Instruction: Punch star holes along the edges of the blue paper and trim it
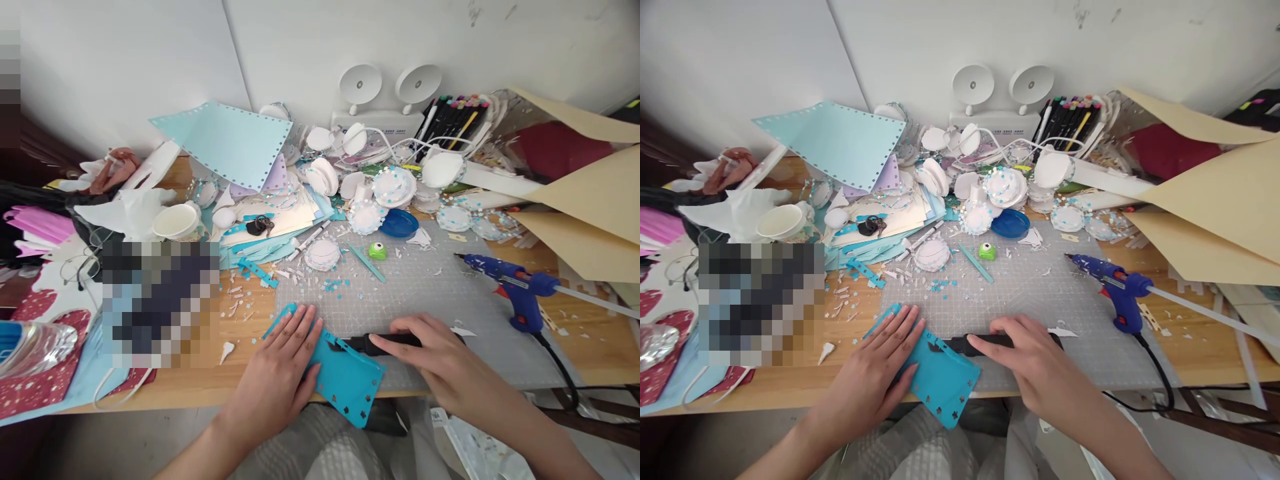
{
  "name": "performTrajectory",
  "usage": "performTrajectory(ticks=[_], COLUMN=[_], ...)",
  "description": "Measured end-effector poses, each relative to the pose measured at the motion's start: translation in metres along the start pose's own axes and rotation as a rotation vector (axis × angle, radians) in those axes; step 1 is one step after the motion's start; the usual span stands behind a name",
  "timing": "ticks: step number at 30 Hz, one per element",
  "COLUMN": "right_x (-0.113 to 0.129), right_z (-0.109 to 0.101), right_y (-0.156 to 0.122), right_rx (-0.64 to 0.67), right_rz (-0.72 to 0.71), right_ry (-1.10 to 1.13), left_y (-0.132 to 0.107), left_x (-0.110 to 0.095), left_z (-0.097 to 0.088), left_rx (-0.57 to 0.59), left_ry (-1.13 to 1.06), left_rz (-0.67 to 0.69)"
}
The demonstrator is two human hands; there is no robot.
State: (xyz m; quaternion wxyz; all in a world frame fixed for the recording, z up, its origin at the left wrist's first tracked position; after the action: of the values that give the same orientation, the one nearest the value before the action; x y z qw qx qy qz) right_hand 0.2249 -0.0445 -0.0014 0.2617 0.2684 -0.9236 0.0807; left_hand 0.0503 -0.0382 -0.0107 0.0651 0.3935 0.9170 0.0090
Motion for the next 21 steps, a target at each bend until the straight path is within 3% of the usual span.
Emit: performTrajectory(ticks=[7,14,21], right_x=[0.0059,-0.0022,-0.0017], right_z=[0.0069,0.0059,0.0070], right_y=[0.0044,-0.0010,0.0007], right_rx=[0.053,0.030,0.051], right_rz=[-0.030,0.005,-0.016], right_ry=[0.040,0.022,0.028], left_y=[-0.0004,0.0006,0.0002], left_x=[0.0014,0.0043,0.0042], left_z=[-0.0001,0.0012,0.0001], left_rx=[0.015,-0.014,0.005], left_ry=[0.002,-0.020,-0.023], left_rz=[-0.010,-0.132,-0.133])
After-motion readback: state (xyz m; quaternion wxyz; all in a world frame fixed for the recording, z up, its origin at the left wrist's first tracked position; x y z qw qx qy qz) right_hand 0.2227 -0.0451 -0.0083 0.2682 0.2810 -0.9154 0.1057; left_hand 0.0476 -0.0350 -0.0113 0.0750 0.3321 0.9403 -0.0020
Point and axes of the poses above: each hand's wrist, its own y-axis towards the middle knuckle, its own z-axis out of the palm, x = y × z, the point moved 9 cm from there along y, towards the middle knuckle, and after that the axes turned 7 degrees about y, right-handed, at the moved point
